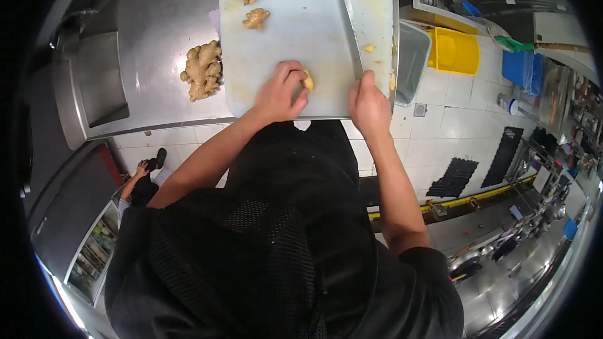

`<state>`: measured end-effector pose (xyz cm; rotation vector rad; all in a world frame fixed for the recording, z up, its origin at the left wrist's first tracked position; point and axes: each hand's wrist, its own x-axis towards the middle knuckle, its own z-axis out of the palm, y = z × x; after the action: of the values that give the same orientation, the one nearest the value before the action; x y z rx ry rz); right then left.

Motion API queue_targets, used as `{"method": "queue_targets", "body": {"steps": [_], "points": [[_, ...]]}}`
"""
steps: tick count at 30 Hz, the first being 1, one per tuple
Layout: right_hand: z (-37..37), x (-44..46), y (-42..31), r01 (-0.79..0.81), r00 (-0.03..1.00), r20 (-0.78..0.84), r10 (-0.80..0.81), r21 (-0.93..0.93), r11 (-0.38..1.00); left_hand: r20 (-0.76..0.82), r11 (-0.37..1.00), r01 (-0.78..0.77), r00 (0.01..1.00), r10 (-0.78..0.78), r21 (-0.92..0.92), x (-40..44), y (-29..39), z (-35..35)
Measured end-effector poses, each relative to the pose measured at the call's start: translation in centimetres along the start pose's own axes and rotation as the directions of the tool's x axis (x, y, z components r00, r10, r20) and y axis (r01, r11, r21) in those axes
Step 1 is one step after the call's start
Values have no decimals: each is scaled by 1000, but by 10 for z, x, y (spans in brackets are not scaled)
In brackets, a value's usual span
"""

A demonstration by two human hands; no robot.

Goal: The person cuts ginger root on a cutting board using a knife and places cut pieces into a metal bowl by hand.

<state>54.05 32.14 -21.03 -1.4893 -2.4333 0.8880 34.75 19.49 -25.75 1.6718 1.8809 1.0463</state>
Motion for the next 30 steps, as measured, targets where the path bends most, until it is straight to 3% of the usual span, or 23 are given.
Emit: {"method": "queue_targets", "body": {"steps": [1,2,5,8,9,10,11,12,13,14,15,16,18,20,22,23,26,29,30], "points": [[8,4,-1,48,991,127,-34,-109,993,7,1000,-6,1000,6,14,-4,-6,-1],[8,8,3,63,988,150,-46,-109,992,-21,998,-43,999,44,56,-3,-7,1],[10,9,2,147,978,166,-126,-122,981,-55,988,-92,994,99,124,-3,-12,8],[29,2,13,141,984,133,-115,-212,967,-93,980,-192,976,196,49,-11,-32,17],[30,2,13,143,981,163,-101,-267,953,-136,982,-182,973,187,47,-11,-31,19],[37,1,24,201,974,161,-163,-266,943,-88,998,8,996,-2,65,-15,-30,28],[41,0,35,241,961,173,-214,-153,958,-194,994,-95,976,103,48,-17,-35,32],[41,2,44,291,942,220,-253,-161,943,-233,956,-119,955,184,267,-19,-33,31],[33,5,35,237,940,301,-162,-234,943,-275,935,-118,937,216,334,-22,-29,30],[33,13,52,415,872,344,-348,-143,898,-211,964,-50,971,108,261,-26,-23,23],[14,17,35,412,863,387,-326,-163,896,-208,942,-103,962,176,320,-26,-20,22],[48,46,87,742,671,47,-740,-39,670,-263,916,-45,951,162,399,-36,-17,26],[39,70,76,620,784,155,-601,-168,766,-338,895,11,928,157,445,-40,-19,32],[43,86,72,605,796,156,-584,-230,763,-380,898,28,911,158,439,-46,-24,38],[51,104,65,596,802,175,-571,-293,747,-375,959,-37,915,145,280,-44,-31,30],[55,109,68,594,803,185,-567,-326,735,-376,956,-42,914,154,289,-46,-34,29],[63,118,71,583,809,230,-541,-421,695,-268,971,-44,957,108,234,-46,-29,20],[56,102,55,612,787,364,-499,-565,554,-244,973,-81,960,135,218,-52,-28,21],[50,97,53,644,753,436,-492,-642,416,-257,971,-63,958,124,232,-53,-27,22]]}}
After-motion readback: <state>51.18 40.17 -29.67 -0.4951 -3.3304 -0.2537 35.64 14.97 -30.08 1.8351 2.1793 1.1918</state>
